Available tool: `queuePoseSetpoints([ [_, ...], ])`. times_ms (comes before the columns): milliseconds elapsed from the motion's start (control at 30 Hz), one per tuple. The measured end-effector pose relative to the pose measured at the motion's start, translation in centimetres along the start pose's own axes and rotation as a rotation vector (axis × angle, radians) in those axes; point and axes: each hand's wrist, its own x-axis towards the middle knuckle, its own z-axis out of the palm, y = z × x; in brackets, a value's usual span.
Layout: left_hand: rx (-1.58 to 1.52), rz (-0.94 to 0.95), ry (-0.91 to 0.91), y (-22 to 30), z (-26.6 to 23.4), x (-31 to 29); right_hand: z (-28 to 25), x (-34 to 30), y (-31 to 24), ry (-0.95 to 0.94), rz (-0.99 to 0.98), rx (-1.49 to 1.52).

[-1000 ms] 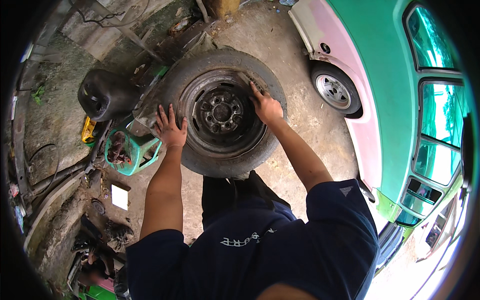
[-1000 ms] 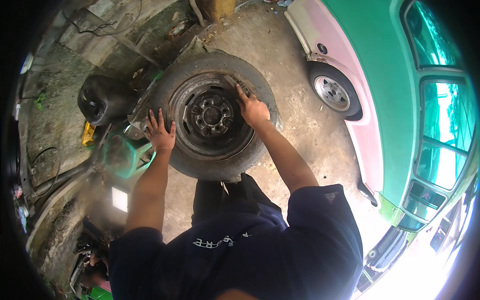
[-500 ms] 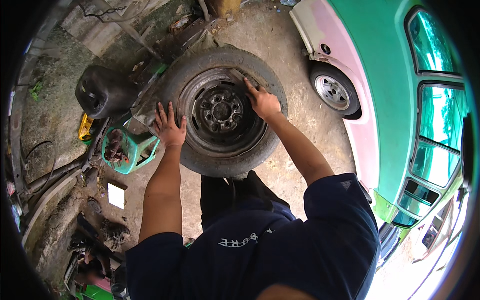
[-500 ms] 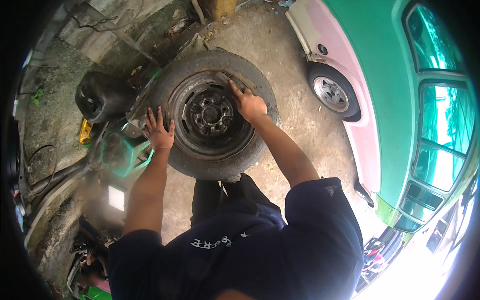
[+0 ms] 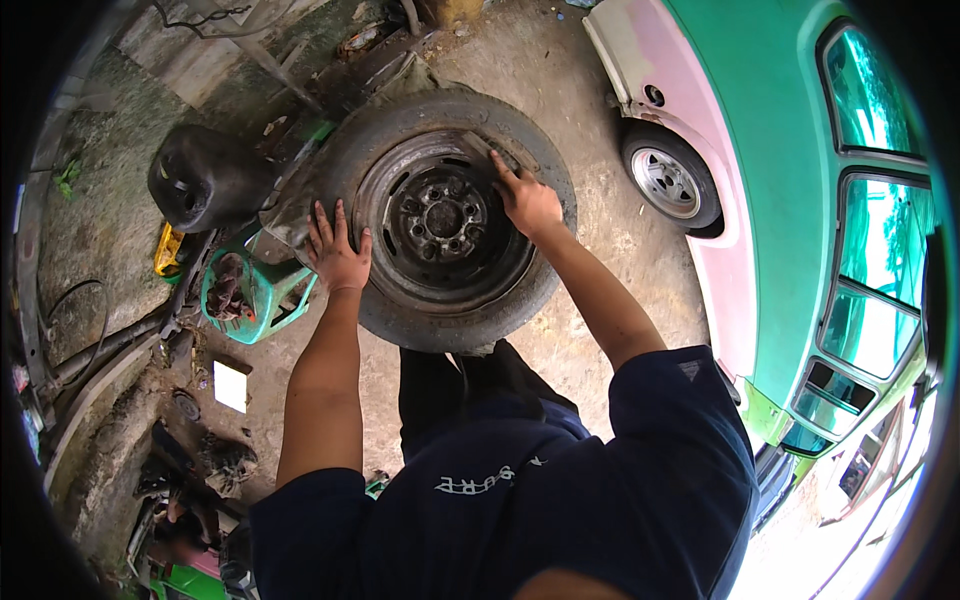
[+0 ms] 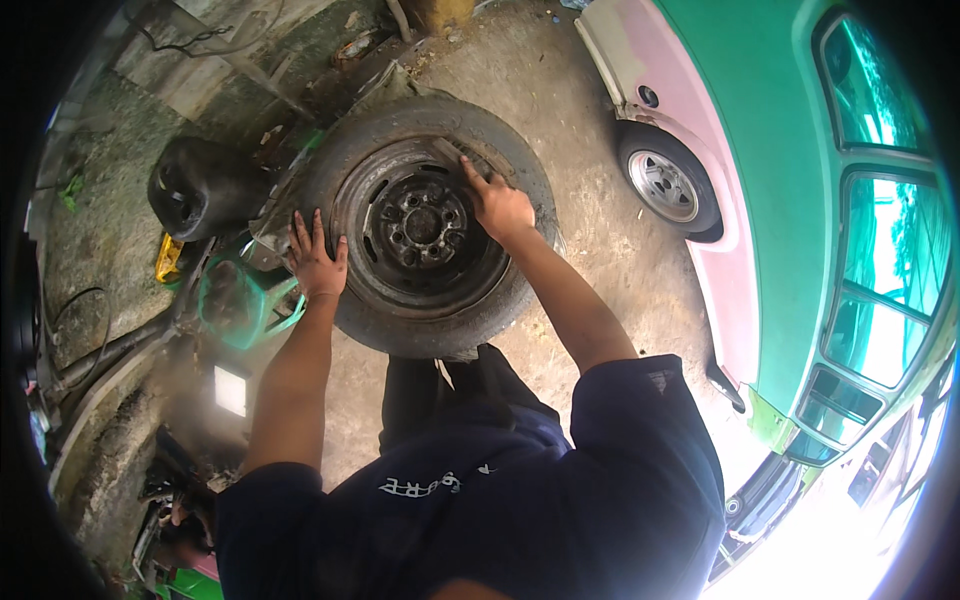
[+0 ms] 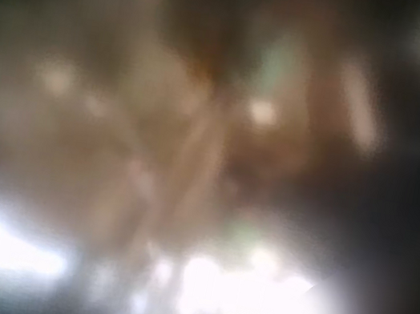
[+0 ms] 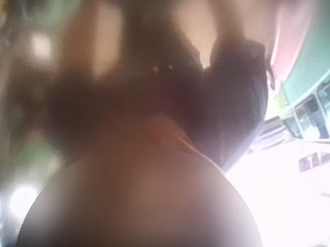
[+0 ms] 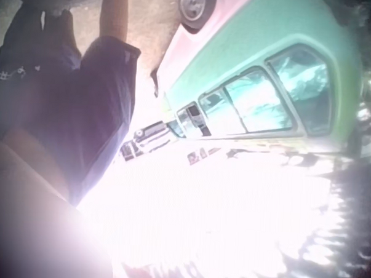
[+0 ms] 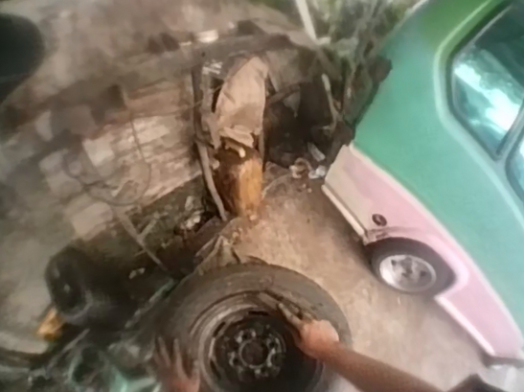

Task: The person scrubs the inner rim of a car tire with a wire brush, repeatedly rotating the tire to access different sections. The person uses both hands to hold and turn the tire while scrubbing the metal rim surface.

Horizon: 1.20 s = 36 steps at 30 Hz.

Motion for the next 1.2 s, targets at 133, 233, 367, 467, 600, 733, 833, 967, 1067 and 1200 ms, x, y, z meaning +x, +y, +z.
queuePoseSetpoints([
  [133, 0.005, 0.002, 0.007, 0.0, -0.1, 0.0, -2.0, -6.9, 2.3, -0.043, 0.187, 0.023],
  [233, 0.012, -0.012, -0.020, 0.0, 0.0, 0.1, -2.5, -8.0, 1.8, -0.070, 0.281, 0.093],
  [367, 0.014, -0.006, -0.008, 0.1, -0.1, 0.2, -1.6, -1.4, -0.8, 0.010, 0.259, 0.170],
  [467, 0.040, -0.010, -0.007, 0.2, -0.3, 0.1, -1.2, 0.3, -1.6, -0.018, 0.265, 0.164],
  [600, 0.017, -0.005, -0.022, 0.3, -0.5, 0.1, -2.4, -5.3, -0.3, -0.010, 0.277, 0.195],
  [733, 0.079, -0.008, -0.017, 0.3, -0.2, 0.1, -3.4, -9.3, 0.0, -0.143, 0.479, 0.332],
  [833, 0.071, 0.001, -0.010, 0.1, 0.2, 0.1, -3.2, -7.7, -0.8, -0.249, 0.280, 0.199],
  [967, 0.029, 0.017, 0.022, -0.3, 0.5, 0.1, -1.9, -3.4, -1.4, -0.152, 0.031, -0.038],
  [1067, 0.001, 0.029, 0.047, -0.5, 0.8, 0.1, -1.1, -1.3, -1.2, -0.142, -0.062, -0.159],
  [1200, 0.002, 0.036, 0.063, -0.5, 0.9, 0.1, -0.3, -0.5, -1.1, -0.181, -0.099, -0.234],
])
